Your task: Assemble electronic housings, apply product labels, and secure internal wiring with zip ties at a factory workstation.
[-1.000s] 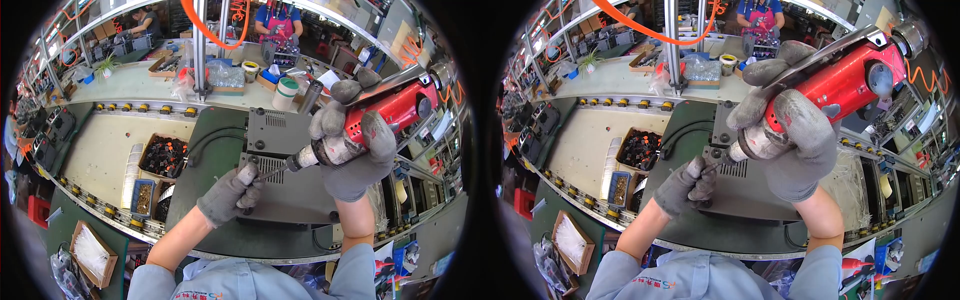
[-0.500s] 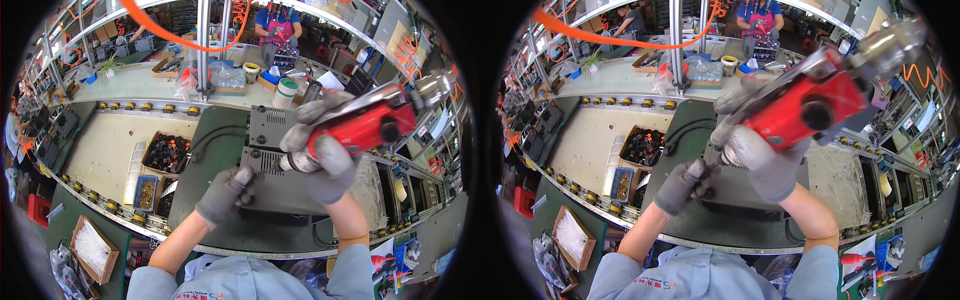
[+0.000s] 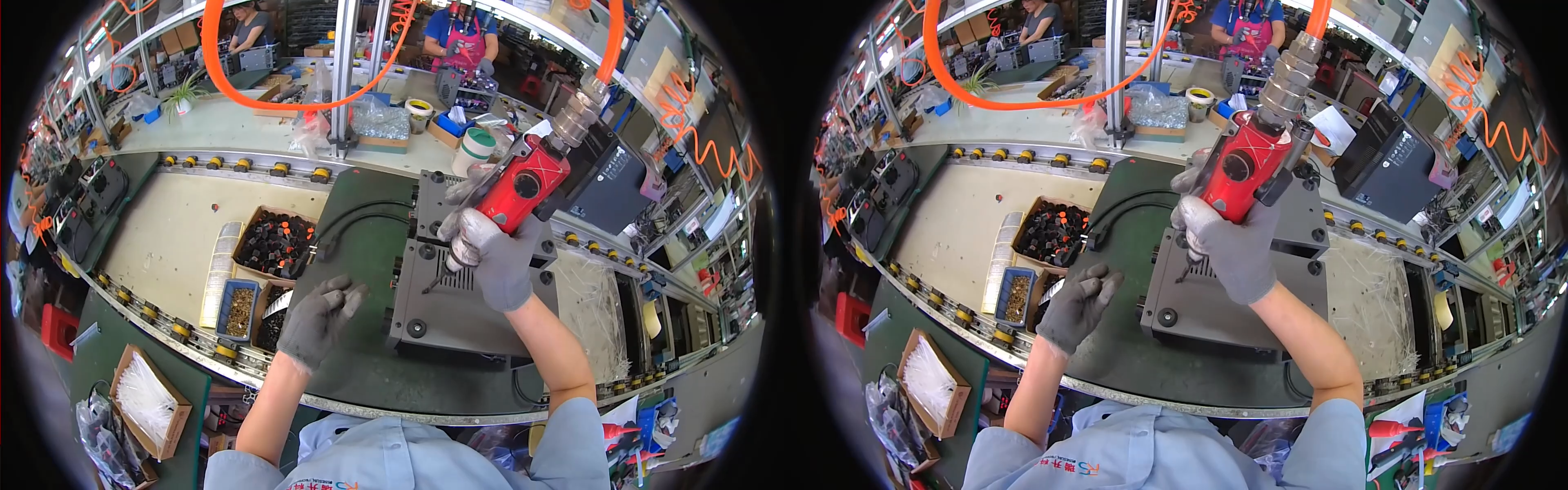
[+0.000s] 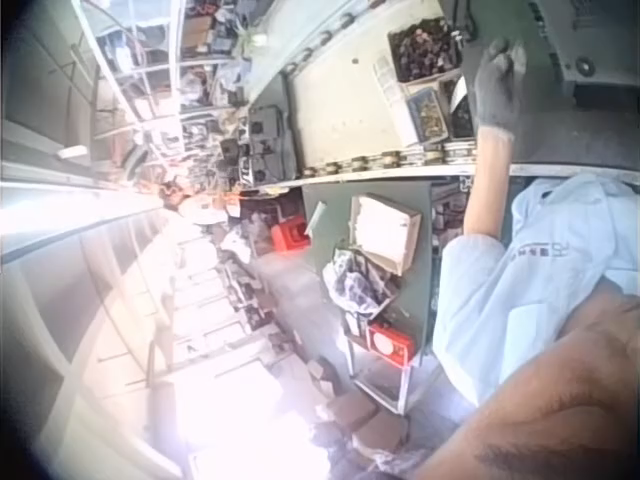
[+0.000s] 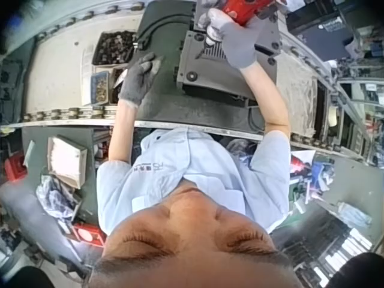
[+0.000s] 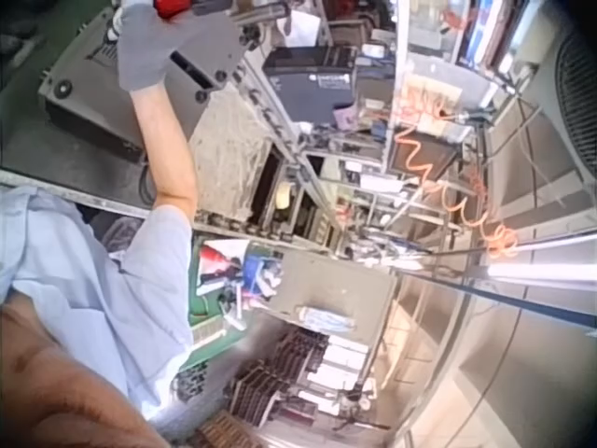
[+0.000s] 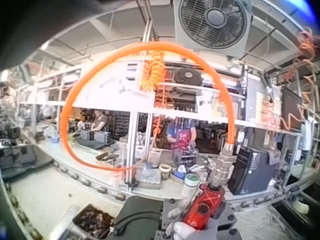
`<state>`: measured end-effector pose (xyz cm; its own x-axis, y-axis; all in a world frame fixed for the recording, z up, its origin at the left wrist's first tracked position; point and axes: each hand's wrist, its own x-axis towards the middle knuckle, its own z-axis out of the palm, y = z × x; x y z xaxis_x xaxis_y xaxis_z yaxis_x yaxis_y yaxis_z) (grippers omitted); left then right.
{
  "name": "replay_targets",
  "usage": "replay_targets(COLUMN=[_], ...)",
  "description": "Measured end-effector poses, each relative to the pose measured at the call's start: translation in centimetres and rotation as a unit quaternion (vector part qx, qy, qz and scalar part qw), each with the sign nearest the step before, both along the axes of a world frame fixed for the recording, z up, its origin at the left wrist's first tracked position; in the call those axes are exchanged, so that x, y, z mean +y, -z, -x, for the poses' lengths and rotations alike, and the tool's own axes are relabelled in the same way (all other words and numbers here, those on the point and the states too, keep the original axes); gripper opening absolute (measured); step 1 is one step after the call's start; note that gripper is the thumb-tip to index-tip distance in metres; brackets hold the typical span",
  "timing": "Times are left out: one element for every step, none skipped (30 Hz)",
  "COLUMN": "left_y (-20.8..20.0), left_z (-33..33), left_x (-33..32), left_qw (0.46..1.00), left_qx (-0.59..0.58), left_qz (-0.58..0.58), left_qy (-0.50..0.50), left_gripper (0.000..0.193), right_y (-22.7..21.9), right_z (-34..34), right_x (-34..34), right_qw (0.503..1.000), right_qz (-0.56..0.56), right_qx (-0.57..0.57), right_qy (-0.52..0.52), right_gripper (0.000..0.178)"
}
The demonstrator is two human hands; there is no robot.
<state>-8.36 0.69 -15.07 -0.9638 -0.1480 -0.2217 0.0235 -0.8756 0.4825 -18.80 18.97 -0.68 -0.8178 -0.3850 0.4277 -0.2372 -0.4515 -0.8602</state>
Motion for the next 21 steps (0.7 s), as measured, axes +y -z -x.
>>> replay_targets(left_y=[0.8,2.1,1.9,1.6,1.0,-0.3,-1.7,-3.1,-4.0,-4.4,-4.4,-4.2,-4.1,-4.2,-4.1,-4.0,-4.0,-4.0,-4.1,-4.1,-4.3], left_z=[-0.1,-0.3,-0.4,-0.5,-0.8,-1.0,-0.9,-1.4,-1.4,-1.2,-1.0,-0.8,-0.5,-0.4,-0.4,-0.3,-0.3,-0.3,-0.4,-0.5,-0.5], left_x=[-0.4,-1.1,-1.2,-1.0,-0.5,0.3,1.1,1.6,2.1,2.5,3.0,3.4,3.8,4.0,4.1,4.1,4.2,4.3,4.5,4.6,4.7], left_qw=[1.0,0.999,0.997,0.997,0.992,0.982,0.983,0.971,0.955,0.952,0.953,0.965,0.973,0.976,0.975,0.978,0.979,0.978,0.979,0.978,0.978], left_qx=[-0.001,0.027,0.054,0.052,0.023,-0.007,-0.009,0.007,0.019,0.039,0.035,0.047,0.059,0.077,0.076,0.081,0.085,0.086,0.088,0.089,0.089], left_qz=[-0.001,0.02,0.041,0.04,0.093,0.144,0.142,0.192,0.245,0.248,0.249,0.195,0.14,0.115,0.116,0.078,0.04,0.041,0.002,-0.038,-0.036], left_qy=[-0.002,0.021,0.044,0.043,0.08,0.118,0.117,0.142,0.169,0.175,0.17,0.171,0.171,0.17,0.171,0.177,0.182,0.184,0.185,0.185,0.186], left_gripper=[0.032,0.032,0.032,0.032,0.037,0.042,0.042,0.045,0.049,0.05,0.05,0.044,0.039,0.032,0.032,0.028,0.024,0.024,0.022,0.02,0.02], right_y=[-0.1,-0.2,-0.4,-0.5,-0.5,-0.4,-0.4,-0.8,-1.2,-1.6,-1.9,-2.1,-2.2,-2.3,-2.5,-2.8,-2.7,-2.7,-2.6,-2.7,-2.7], right_z=[-0.2,-0.4,-0.6,-0.7,-0.7,-0.6,-0.5,-1.2,-1.7,-2.2,-2.6,-2.8,-3.2,-3.5,-3.9,-4.3,-4.4,-4.2,-4.2,-4.4,-4.7], right_x=[-0.1,-0.2,-0.2,-0.2,-0.4,-0.6,-0.6,-0.5,-0.3,-0.2,0.0,0.5,0.6,0.7,0.9,1.2,1.5,2.0,2.3,2.3,2.2], right_qw=[1.0,1.0,1.0,0.999,0.999,0.999,0.995,0.997,0.997,0.997,0.996,0.996,0.996,0.994,0.992,0.993,0.993,0.992,0.989,0.989,0.99], right_qz=[-0.011,-0.012,0.005,0.021,0.02,0.029,0.04,0.019,0.02,0.046,0.073,0.077,0.078,0.091,0.103,0.086,0.087,0.087,0.086,0.087,0.091], right_qx=[-0.007,-0.008,-0.017,-0.026,-0.028,0.024,0.077,0.059,0.057,0.051,0.046,0.051,0.05,0.053,0.056,0.066,0.067,0.047,0.028,0.03,0.046], right_qy=[-0.012,-0.013,-0.014,-0.015,-0.017,0.016,0.049,0.049,0.043,0.026,0.009,-0.011,-0.012,-0.028,-0.041,-0.048,-0.046,-0.082,-0.117,-0.116,-0.097], right_gripper=[0.045,0.045,0.046,0.046,0.046,0.047,0.048,0.052,0.052,0.053,0.054,0.056,0.056,0.056,0.056,0.056,0.056,0.056,0.055,0.055,0.056])
